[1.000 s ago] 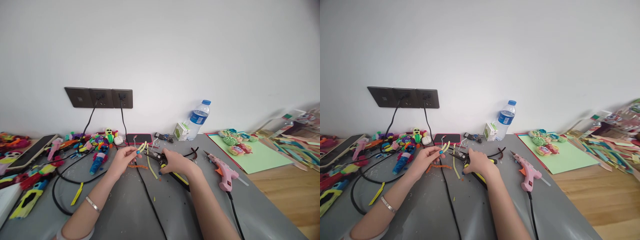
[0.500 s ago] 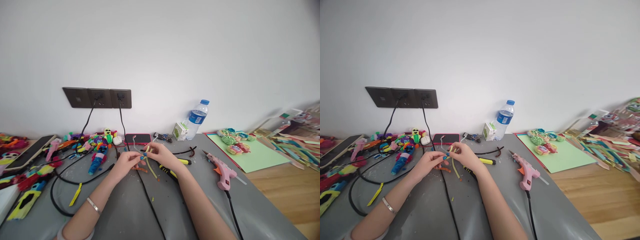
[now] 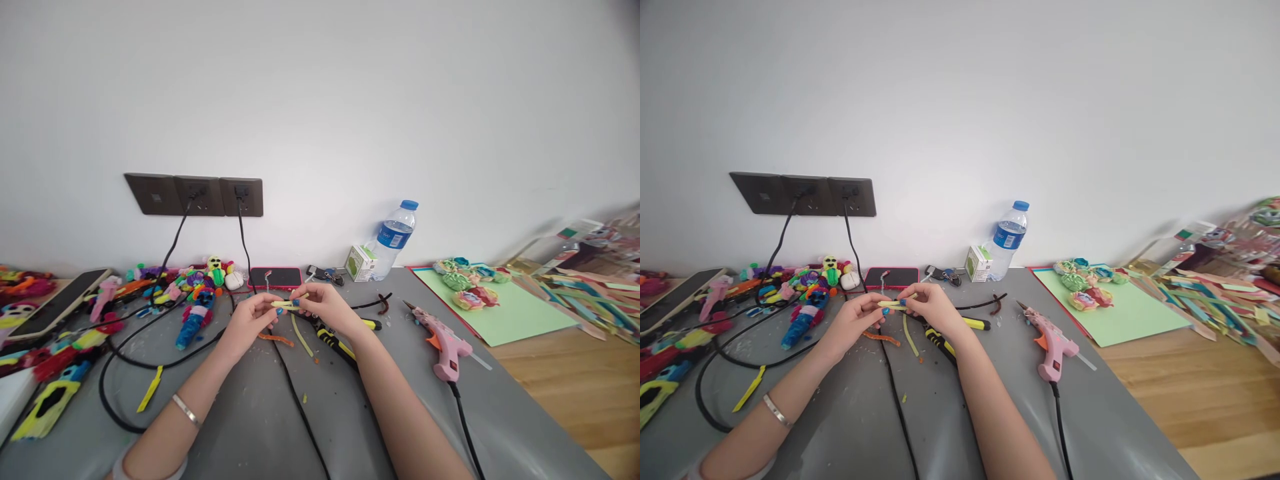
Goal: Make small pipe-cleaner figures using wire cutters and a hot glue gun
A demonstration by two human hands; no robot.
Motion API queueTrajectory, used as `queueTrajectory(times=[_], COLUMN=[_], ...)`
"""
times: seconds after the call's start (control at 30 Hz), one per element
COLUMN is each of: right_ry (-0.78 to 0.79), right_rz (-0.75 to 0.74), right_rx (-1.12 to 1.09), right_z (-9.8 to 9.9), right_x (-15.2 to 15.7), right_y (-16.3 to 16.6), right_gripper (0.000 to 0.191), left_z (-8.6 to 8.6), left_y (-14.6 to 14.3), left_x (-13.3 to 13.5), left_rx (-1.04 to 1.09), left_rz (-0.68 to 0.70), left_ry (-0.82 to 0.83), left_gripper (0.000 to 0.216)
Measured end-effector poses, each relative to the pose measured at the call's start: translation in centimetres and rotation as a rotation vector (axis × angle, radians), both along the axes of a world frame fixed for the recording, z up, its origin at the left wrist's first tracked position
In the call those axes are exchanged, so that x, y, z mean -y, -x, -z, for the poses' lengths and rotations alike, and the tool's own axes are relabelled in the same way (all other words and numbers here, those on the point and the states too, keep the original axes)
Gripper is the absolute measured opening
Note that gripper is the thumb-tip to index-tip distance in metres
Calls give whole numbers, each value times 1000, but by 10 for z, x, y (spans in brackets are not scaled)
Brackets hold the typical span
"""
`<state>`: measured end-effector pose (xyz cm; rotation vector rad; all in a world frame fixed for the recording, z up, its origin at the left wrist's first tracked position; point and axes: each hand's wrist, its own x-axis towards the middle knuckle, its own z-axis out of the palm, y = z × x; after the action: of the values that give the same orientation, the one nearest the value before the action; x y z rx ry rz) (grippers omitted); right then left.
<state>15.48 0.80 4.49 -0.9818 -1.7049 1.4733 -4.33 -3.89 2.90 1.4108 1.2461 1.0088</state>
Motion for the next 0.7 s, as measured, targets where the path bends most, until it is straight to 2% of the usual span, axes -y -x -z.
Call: queueTrajectory(times=[0.37, 0.47, 0.57, 0.7], right_ry=[-84, -179, -307, -413], right_rz=[-88, 31, 170, 109], right_rx=[111, 227, 401, 574], right_z=[0, 3, 5, 1], right_x=[5, 3, 1, 6], right_y=[3, 3, 1, 2], right_gripper=[15, 18, 12, 5], left_z=[-3, -2, -2, -2], left_y=[1, 4, 7, 10], left_x=[0, -1, -1, -2], left_rx=[-96, -220, -398, -603], left_rz=[-2, -57, -114, -127], left_ry=[-67, -121, -192, -246], left_gripper=[26, 19, 13, 14])
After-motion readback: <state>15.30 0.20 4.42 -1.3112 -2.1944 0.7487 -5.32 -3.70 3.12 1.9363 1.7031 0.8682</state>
